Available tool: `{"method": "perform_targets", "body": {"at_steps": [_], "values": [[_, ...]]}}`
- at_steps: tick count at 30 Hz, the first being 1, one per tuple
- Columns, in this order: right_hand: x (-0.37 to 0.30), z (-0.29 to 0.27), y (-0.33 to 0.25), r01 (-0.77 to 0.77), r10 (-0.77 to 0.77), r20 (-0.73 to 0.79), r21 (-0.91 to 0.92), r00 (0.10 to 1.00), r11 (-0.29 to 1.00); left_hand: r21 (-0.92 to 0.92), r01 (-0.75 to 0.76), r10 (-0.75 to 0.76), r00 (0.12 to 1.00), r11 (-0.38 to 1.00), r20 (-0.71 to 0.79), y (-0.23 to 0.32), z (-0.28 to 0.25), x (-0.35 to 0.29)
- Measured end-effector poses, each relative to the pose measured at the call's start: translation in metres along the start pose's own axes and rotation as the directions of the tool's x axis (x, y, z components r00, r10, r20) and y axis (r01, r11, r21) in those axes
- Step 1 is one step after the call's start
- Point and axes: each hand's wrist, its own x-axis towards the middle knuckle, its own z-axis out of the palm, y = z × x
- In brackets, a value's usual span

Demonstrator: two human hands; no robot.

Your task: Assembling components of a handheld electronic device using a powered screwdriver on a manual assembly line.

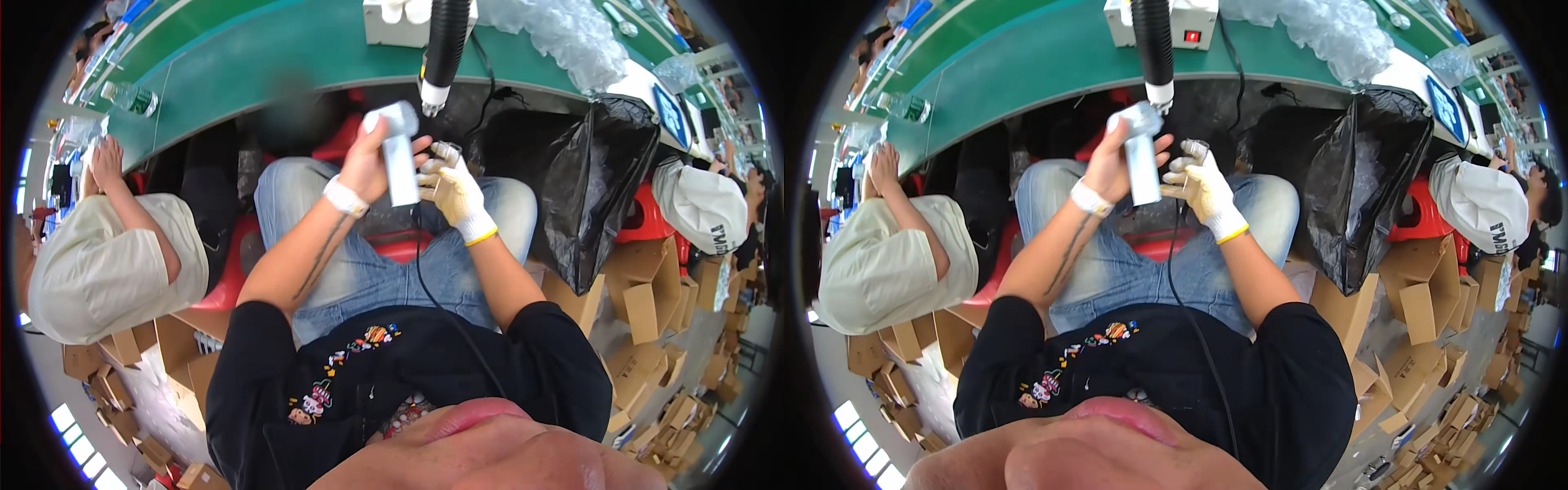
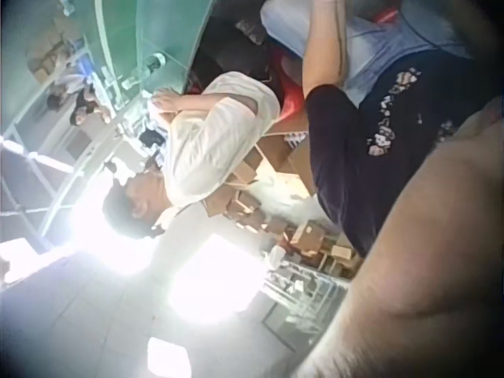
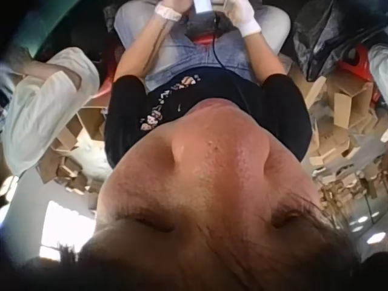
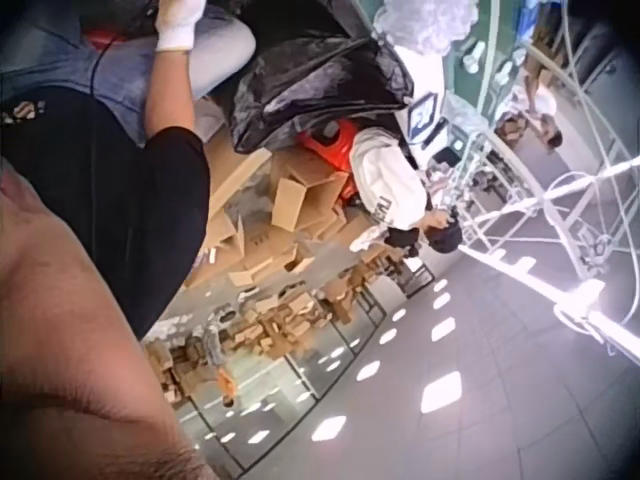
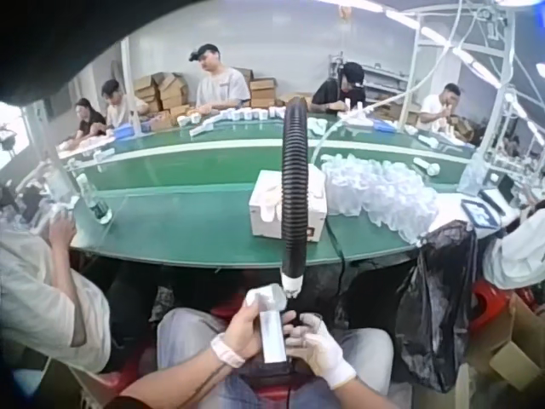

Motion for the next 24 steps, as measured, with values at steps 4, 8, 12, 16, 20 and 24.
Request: {"method": "perform_targets", "body": {"at_steps": [4, 8, 12, 16, 20, 24], "values": [[-0.05, -0.008, 0.013, 0.102, -0.154, -0.107, -0.384, 0.982, 0.918, 0.017, -0.056, 0.057, 0.997, 0.998, -0.051, -0.02, 0.021, 0.025], [-0.066, -0.003, 0.012, 0.179, -0.334, -0.025, -0.806, 0.942, 0.564, 0.046, -0.149, 0.151, 0.987, 0.988, -0.051, -0.024, 0.019, 0.035], [-0.061, 0.007, 0.011, 0.162, -0.407, -0.001, -0.916, 0.913, 0.367, 0.127, -0.249, 0.257, 0.965, 0.96, -0.054, -0.023, 0.021, 0.038], [-0.053, 0.018, 0.013, 0.151, -0.454, -0.021, -0.929, 0.891, 0.338, 0.206, -0.379, 0.397, 0.917, 0.902, -0.053, -0.017, 0.019, 0.033], [-0.044, 0.026, 0.013, 0.224, -0.561, 0.192, -0.975, 0.805, -0.013, 0.293, -0.363, 0.399, 0.914, 0.885, -0.073, -0.018, 0.012, 0.02], [-0.027, 0.046, 0.013, 0.33, -0.616, 0.205, -0.939, 0.761, 0.096, 0.472, -0.31, 0.391, 0.917, 0.826, -0.083, -0.054, -0.012, 0.011]]}}
